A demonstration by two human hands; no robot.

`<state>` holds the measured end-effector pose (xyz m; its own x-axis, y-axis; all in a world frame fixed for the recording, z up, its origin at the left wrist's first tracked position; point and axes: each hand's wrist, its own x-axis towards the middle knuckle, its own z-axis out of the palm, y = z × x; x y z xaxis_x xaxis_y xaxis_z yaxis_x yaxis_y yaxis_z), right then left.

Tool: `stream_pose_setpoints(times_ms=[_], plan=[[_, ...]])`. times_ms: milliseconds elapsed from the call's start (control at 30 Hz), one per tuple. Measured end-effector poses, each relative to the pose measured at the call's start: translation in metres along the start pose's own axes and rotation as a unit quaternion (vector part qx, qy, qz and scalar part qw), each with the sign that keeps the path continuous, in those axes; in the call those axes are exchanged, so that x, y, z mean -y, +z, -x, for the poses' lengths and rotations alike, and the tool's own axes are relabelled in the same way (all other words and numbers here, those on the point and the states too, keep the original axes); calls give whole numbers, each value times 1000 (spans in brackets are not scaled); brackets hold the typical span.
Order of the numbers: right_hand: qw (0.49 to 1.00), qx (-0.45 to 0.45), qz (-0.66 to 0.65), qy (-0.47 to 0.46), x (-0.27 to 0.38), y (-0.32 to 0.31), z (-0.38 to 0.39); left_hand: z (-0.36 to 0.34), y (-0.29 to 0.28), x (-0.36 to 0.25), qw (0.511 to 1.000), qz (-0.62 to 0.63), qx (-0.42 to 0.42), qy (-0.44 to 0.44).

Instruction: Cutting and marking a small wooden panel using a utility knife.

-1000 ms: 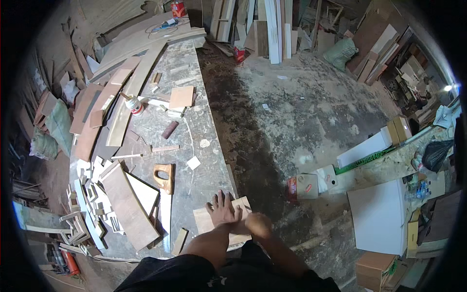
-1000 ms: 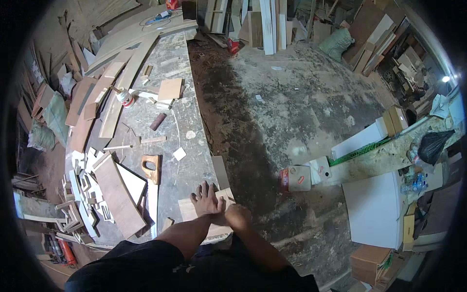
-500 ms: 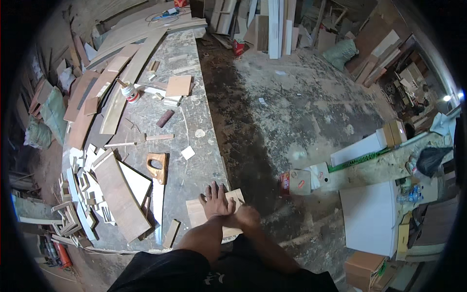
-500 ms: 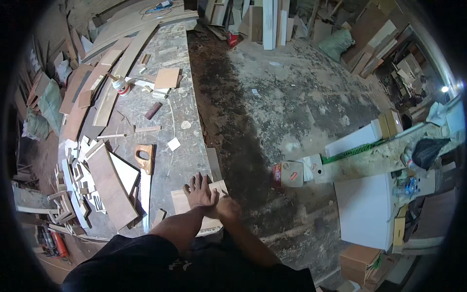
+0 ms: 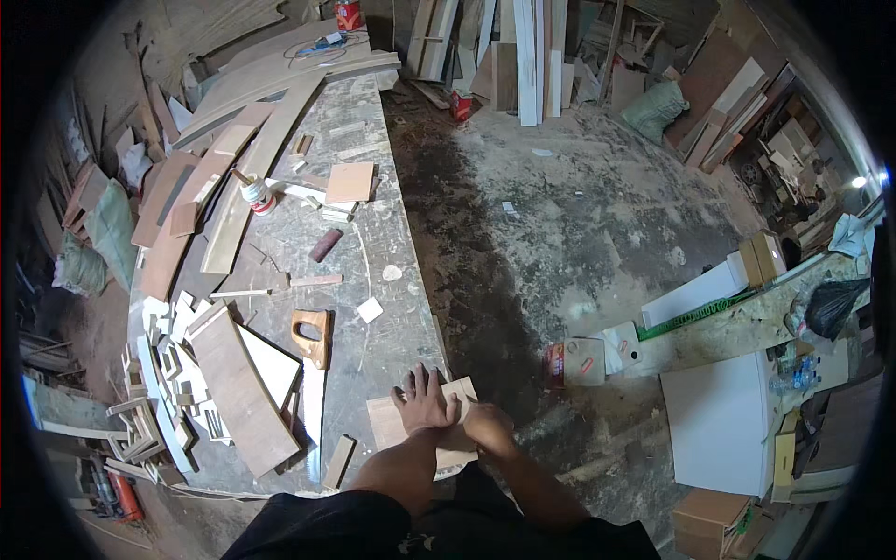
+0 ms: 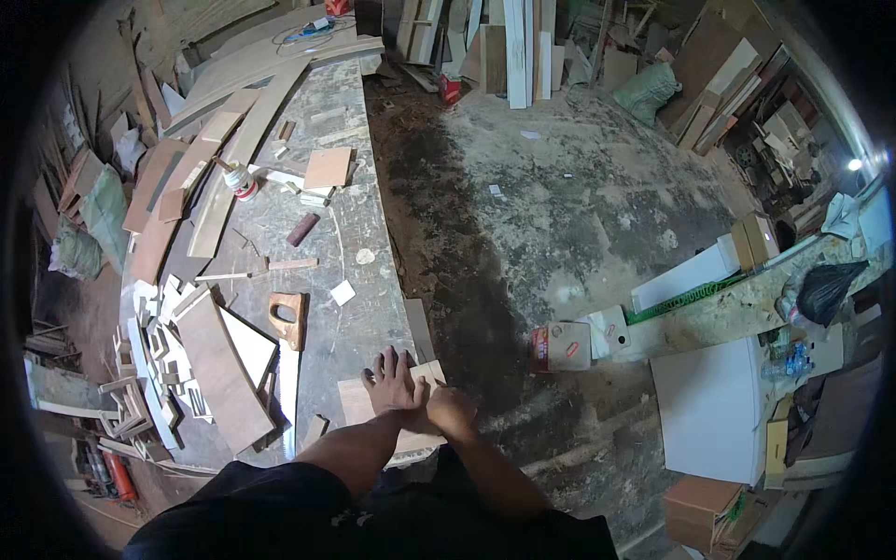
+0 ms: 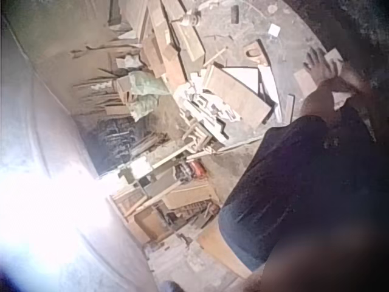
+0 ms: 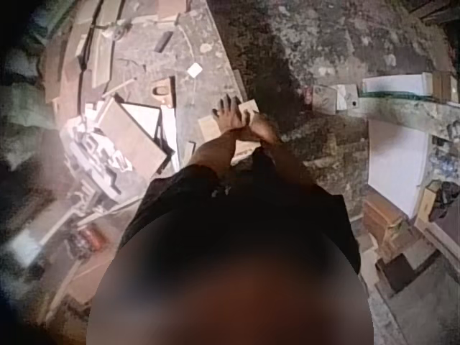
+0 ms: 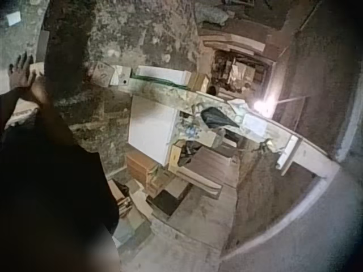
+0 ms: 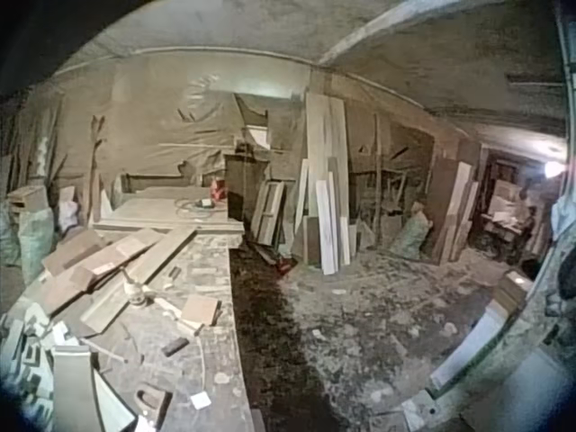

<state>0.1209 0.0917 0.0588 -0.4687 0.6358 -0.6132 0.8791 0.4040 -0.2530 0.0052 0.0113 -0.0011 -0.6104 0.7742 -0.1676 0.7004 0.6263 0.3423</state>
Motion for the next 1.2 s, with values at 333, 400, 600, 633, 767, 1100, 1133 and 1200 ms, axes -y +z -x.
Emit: stream_pose_setpoints(times_ms=[333,400,600,633,767,1100,1133,1200], plan=[[996,-74,-10,-45,-16,26,-2,-5,-3,-6,999,9,32,1],[998,-26,20,-54,-13,13,-4,-3,0,0,1000,2,11,1],[999,19,-1,44,13,-7,0,-5,-1,-2,1000,8,18,-4],[998,5,-19,67,15,-5,-4,-7,-2,-2,1000,8,17,-4],[997,28,-48,45,18,-16,7,-2,1,1,1000,15,5,-3],[999,-3,-31,8,-2,16,-11,-1,3,-3,1000,-12,2,-5],[1000,1,-31,3,0,9,-7,1,1,-3,1000,-11,-5,-2],[995,36,5,-98,0,-7,-3,2,1,-1,1000,-13,-13,-4]])
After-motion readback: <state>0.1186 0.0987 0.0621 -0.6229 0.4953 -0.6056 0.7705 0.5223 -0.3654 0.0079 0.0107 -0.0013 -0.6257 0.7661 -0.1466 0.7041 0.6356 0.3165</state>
